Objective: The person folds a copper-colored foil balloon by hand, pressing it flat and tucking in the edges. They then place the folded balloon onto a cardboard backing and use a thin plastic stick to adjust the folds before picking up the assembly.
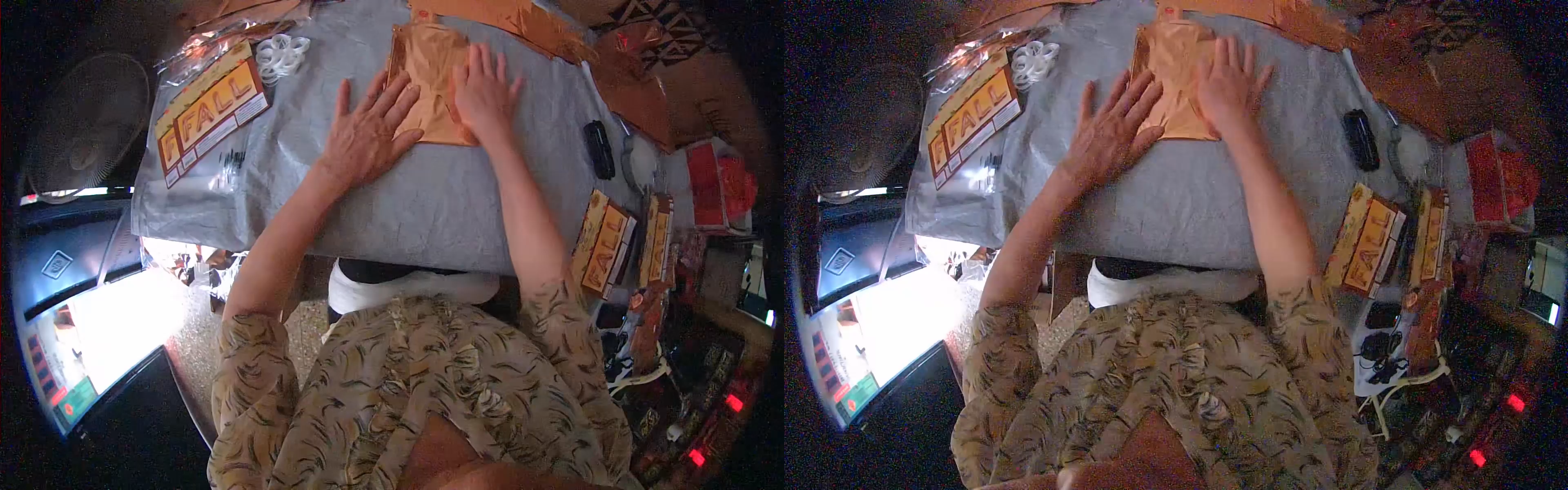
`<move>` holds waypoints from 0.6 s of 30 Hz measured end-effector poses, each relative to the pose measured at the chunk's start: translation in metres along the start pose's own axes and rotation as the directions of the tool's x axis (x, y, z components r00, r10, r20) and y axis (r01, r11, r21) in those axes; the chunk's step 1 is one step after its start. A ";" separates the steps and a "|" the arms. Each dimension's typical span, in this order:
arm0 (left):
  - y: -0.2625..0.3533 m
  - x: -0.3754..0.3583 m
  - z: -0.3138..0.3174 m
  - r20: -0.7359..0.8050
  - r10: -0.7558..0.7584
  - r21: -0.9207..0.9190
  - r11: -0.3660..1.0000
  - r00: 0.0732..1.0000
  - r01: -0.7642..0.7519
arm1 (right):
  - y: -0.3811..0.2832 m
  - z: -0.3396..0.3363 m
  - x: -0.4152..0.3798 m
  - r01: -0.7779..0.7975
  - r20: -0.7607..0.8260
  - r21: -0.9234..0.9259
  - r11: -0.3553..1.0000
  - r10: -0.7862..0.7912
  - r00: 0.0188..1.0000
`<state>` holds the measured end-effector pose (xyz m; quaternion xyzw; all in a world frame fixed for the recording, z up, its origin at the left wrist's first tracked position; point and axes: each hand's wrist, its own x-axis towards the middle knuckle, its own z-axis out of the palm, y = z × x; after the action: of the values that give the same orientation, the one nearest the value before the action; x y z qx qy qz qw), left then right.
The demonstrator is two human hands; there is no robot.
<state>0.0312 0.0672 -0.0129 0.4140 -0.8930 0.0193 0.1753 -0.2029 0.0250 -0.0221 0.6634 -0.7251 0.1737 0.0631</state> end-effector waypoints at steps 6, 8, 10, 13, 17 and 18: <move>-0.001 0.002 0.002 0.032 0.000 0.026 1.000 0.999 -0.001 | 0.034 -0.004 0.068 0.038 -0.120 -0.017 0.999 -0.039 0.992; 0.000 0.001 0.002 0.021 -0.003 0.017 1.000 1.000 0.002 | 0.033 -0.031 0.085 -0.080 0.144 0.226 0.971 0.048 0.988; 0.000 0.001 0.001 0.011 -0.010 0.011 1.000 1.000 0.010 | 0.027 -0.033 0.082 -0.067 0.117 0.197 0.978 0.045 0.992; 0.001 0.001 -0.001 0.038 -0.026 -0.010 1.000 0.999 0.026 | 0.019 -0.026 0.081 -0.112 0.185 0.233 0.966 0.070 0.980; 0.002 0.000 -0.004 0.047 -0.030 -0.019 0.999 0.998 0.031 | 0.030 -0.009 0.090 -0.164 0.271 0.480 0.862 0.032 0.962; 0.003 0.001 -0.007 0.068 -0.044 -0.036 0.998 0.997 0.047 | 0.025 -0.016 0.090 -0.163 0.296 0.549 0.820 -0.008 0.955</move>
<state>0.0309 0.0696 -0.0059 0.4313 -0.8890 -0.0154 0.1532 -0.2399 -0.0526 0.0177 0.6394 -0.6685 0.2863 -0.2494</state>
